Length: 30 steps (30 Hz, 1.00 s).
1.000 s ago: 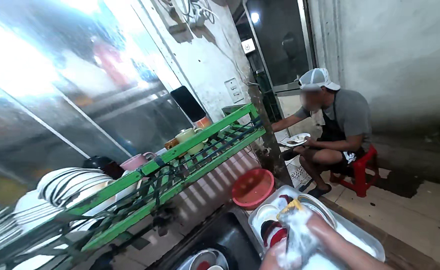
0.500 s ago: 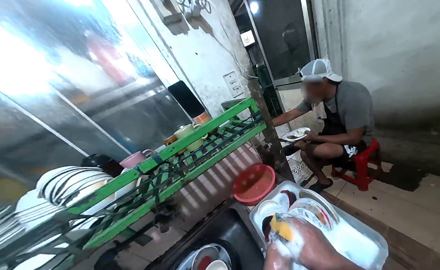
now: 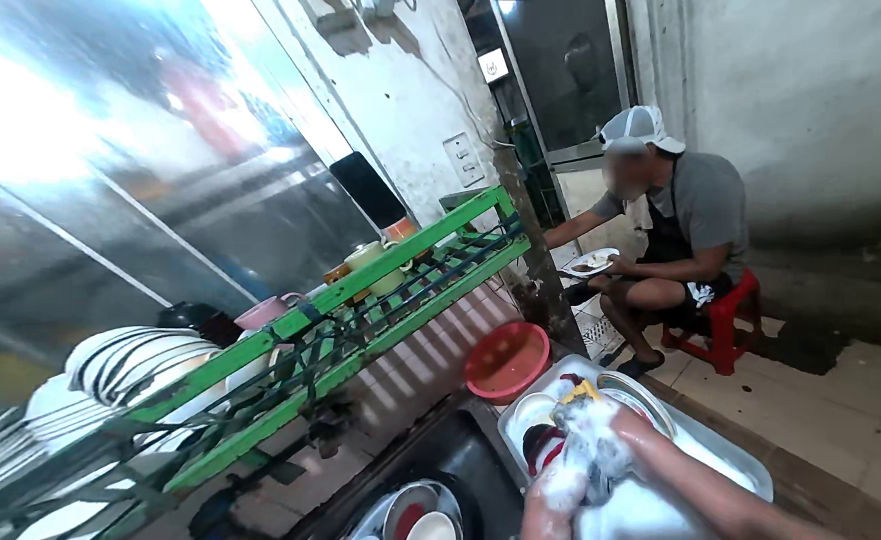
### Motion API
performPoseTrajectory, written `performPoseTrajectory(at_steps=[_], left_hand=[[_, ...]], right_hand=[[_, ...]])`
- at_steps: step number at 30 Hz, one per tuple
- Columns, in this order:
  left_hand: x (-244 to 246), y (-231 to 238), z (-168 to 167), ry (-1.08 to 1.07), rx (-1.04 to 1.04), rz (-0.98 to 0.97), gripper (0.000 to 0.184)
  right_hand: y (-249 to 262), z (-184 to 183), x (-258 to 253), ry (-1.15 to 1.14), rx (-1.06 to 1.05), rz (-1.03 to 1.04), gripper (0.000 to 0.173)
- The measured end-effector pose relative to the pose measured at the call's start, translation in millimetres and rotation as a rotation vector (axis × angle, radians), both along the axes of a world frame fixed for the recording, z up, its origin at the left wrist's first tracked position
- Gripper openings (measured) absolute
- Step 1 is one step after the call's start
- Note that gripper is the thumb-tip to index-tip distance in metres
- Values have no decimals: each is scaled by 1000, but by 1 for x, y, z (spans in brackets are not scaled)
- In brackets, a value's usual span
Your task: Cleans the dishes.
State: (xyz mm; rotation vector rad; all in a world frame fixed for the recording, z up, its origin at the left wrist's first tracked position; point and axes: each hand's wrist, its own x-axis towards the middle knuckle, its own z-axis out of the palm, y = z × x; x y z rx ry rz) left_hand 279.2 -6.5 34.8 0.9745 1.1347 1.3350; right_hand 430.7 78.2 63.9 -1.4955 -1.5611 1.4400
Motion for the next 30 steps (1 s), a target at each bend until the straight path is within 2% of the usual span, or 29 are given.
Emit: performPoseTrajectory(at_steps=[1, 5, 6, 7, 9, 11, 12, 14, 16, 17, 20, 21, 22, 25, 26, 28, 30], left_hand=[[3, 1, -2, 27, 18, 43, 35], [-1, 2, -6, 378, 8, 116, 26], [-4, 1, -5, 407, 14, 81, 27], [-7, -1, -5, 390, 43, 31, 30], [-10, -8, -2, 296, 107, -76, 37], [-9, -10, 2, 192, 111, -143, 38], [-11, -8, 3, 172, 69, -182, 36], [-15, -1, 4, 206, -36, -248, 28], [-13, 1, 5, 206, -76, -192, 22], [-11, 1, 4, 192, -59, -145, 23], [-1, 1, 3, 97, 28, -27, 35], [1, 2, 4, 106, 50, 14, 36], [2, 4, 4, 162, 65, 48, 36], [0, 1, 9, 592, -1, 69, 32], [-2, 0, 11, 656, -23, 53, 31], [-7, -2, 11, 632, 44, -8, 34], [-9, -6, 7, 492, 134, -64, 37]], right_hand=[[-6, 1, -2, -16, 29, -30, 49], [-44, -9, -24, -173, 446, 71, 62], [-40, -11, -23, -140, 443, 70, 61], [-29, -10, -17, -70, 353, 66, 57], [-4, -9, 0, 109, 101, 31, 44], [8, -14, 9, 187, 25, 0, 36], [7, -8, 9, 104, 72, 43, 40], [-7, 5, -3, -166, 302, 209, 47], [-21, 8, -14, -259, 519, 299, 49], [-16, 4, -15, -215, 512, 266, 47], [7, -6, 0, 0, 128, 47, 44], [3, -8, 0, 29, 94, -29, 46], [-7, -6, -3, 15, 130, -57, 51], [-42, -9, -23, -108, 479, 33, 60], [-43, -12, -27, -111, 531, 36, 60], [-22, -16, -21, -20, 345, 16, 51], [-1, -21, -5, 220, 67, -71, 38]])
